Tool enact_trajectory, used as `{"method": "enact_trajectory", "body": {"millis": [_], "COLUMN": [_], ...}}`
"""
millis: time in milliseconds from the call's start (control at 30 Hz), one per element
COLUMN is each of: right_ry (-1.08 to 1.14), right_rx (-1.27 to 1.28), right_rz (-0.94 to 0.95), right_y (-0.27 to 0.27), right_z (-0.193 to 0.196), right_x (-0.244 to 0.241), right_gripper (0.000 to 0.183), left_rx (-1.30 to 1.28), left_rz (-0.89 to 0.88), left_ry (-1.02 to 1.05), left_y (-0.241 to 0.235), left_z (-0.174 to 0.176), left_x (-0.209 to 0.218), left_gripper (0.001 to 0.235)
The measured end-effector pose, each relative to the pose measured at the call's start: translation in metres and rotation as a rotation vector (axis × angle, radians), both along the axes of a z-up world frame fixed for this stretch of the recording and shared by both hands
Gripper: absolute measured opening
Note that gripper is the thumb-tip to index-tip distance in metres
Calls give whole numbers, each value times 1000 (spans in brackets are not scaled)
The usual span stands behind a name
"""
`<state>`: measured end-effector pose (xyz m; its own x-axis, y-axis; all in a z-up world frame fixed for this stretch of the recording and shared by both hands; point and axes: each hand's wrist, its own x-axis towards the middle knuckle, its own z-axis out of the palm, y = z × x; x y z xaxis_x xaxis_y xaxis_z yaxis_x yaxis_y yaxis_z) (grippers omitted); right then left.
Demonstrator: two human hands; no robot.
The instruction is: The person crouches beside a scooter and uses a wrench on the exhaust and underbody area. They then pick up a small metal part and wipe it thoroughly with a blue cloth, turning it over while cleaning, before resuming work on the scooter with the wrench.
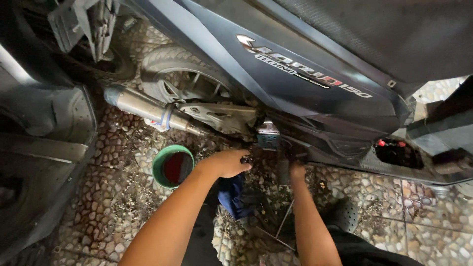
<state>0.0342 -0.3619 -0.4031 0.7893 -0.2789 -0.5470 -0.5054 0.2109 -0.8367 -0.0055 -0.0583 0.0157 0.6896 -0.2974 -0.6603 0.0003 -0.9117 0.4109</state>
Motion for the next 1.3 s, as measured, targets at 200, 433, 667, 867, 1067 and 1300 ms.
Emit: {"method": "enact_trajectory", "body": {"millis": [200, 433, 667, 867, 1067, 1300], "right_ry": [-149, -157, -49, -2, -126, -244], "right_rx": [-1375, -649, 328, 903, 83, -898], "right_rz": [484, 196, 34, -49, -33, 30], "right_y": [-11, 5, 18, 33, 9, -16], "right_z": [51, 76, 79, 97, 58, 36], "right_x": [-26, -24, -18, -8, -14, -48], "right_gripper": [32, 34, 55, 68, 56, 47], "left_rx": [-20, -26, -24, -17, 3, -24], "left_rz": [4, 23, 40, 20, 2, -19], "left_ry": [2, -2, 5, 3, 24, -20], "left_y": [9, 12, 10, 12, 10, 16], "left_z": [-3, 2, 9, 1, 9, -5], "left_x": [-1, -2, -4, -2, -4, -5], "left_gripper": [71, 70, 71, 71, 70, 69]}}
